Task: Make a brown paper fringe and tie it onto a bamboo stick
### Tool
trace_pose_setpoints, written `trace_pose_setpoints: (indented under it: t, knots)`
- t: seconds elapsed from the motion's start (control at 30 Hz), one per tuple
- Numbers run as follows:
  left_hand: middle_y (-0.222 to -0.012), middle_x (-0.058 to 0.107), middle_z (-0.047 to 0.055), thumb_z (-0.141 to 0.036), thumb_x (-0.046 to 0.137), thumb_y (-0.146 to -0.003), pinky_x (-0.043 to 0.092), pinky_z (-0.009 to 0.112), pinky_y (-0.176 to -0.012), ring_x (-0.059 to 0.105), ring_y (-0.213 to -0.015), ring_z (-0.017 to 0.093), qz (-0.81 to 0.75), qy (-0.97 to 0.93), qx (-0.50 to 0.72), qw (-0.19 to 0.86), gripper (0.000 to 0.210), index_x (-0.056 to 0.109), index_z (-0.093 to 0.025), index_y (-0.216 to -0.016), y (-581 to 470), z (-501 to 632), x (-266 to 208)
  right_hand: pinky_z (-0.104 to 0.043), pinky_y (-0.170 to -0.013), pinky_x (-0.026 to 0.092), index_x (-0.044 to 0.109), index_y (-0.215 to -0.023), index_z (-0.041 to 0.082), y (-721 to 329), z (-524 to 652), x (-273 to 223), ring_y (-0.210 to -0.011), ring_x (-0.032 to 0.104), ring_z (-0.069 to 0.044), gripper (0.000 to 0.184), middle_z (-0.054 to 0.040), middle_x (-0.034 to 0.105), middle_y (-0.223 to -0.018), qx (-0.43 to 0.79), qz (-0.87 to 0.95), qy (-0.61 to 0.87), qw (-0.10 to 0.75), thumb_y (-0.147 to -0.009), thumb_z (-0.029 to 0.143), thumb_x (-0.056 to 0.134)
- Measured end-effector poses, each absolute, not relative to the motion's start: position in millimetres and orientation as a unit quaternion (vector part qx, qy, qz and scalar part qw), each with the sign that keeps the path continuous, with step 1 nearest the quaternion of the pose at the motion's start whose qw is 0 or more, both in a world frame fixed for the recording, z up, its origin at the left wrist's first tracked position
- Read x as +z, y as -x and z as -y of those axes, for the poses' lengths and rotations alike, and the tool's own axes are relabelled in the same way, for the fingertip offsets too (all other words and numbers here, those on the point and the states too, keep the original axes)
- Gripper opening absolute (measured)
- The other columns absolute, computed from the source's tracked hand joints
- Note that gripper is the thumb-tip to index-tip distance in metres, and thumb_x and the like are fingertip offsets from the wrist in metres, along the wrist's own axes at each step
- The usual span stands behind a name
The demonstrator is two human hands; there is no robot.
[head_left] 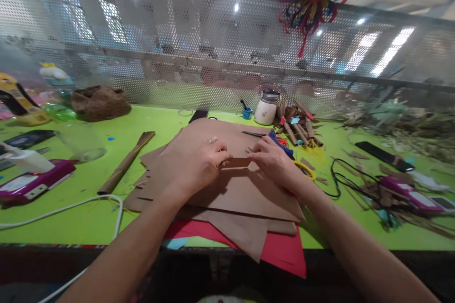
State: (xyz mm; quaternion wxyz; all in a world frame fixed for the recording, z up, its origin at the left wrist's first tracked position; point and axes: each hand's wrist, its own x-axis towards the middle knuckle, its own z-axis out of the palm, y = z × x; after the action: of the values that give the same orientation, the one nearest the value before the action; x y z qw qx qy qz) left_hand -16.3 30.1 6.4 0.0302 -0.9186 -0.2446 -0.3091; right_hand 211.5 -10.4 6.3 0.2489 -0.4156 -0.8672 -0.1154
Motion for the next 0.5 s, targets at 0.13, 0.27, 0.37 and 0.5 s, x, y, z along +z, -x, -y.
trace_pose_setpoints:
  t: [0.13,0.27,0.37,0.5]
  knots:
    - [-0.079,0.055,0.006,-0.012,0.050,-0.082,0.040,0.030,-0.069,0.046,-0.076,0.018,0.257,0.942,-0.205,0.062,0.019,0.066,-0.016,-0.074,12,-26,1,-0.031,-0.065,0.035,0.066,-0.071,0.017,-208,12,1,-0.078,0.044,-0.020,0.013,-0.0064,0.054,-0.072,-0.088,0.890,0.431,0.122,-0.078,0.011,0.058]
    - [-0.079,0.055,0.006,-0.009,0.045,-0.084,0.039,0.030,-0.069,0.046,-0.077,0.018,0.253,0.948,-0.176,0.073,0.023,0.066,-0.015,-0.076,9,-20,5,-0.030,-0.065,0.035,0.064,-0.082,0.015,-208,16,1,-0.079,0.046,-0.019,0.008,-0.0062,0.055,-0.077,-0.093,0.886,0.439,0.113,-0.080,0.012,0.057]
    - [-0.080,0.054,0.006,-0.014,0.045,-0.086,0.039,0.031,-0.069,0.046,-0.077,0.019,0.252,0.949,-0.169,0.087,0.022,0.064,-0.015,-0.074,10,-16,9,-0.030,-0.064,0.033,0.061,-0.077,0.015,-204,22,6,-0.079,0.046,-0.020,0.008,-0.0062,0.054,-0.075,-0.117,0.886,0.436,0.105,-0.080,0.011,0.055]
    - [-0.080,0.053,0.007,-0.018,0.047,-0.085,0.040,0.030,-0.066,0.046,-0.075,0.018,0.258,0.951,-0.143,0.089,0.021,0.060,-0.015,-0.070,13,-9,3,-0.032,-0.064,0.033,0.057,-0.070,0.016,-191,34,7,-0.074,0.044,-0.020,0.013,-0.0068,0.055,-0.074,-0.118,0.898,0.415,0.088,-0.078,0.007,0.053]
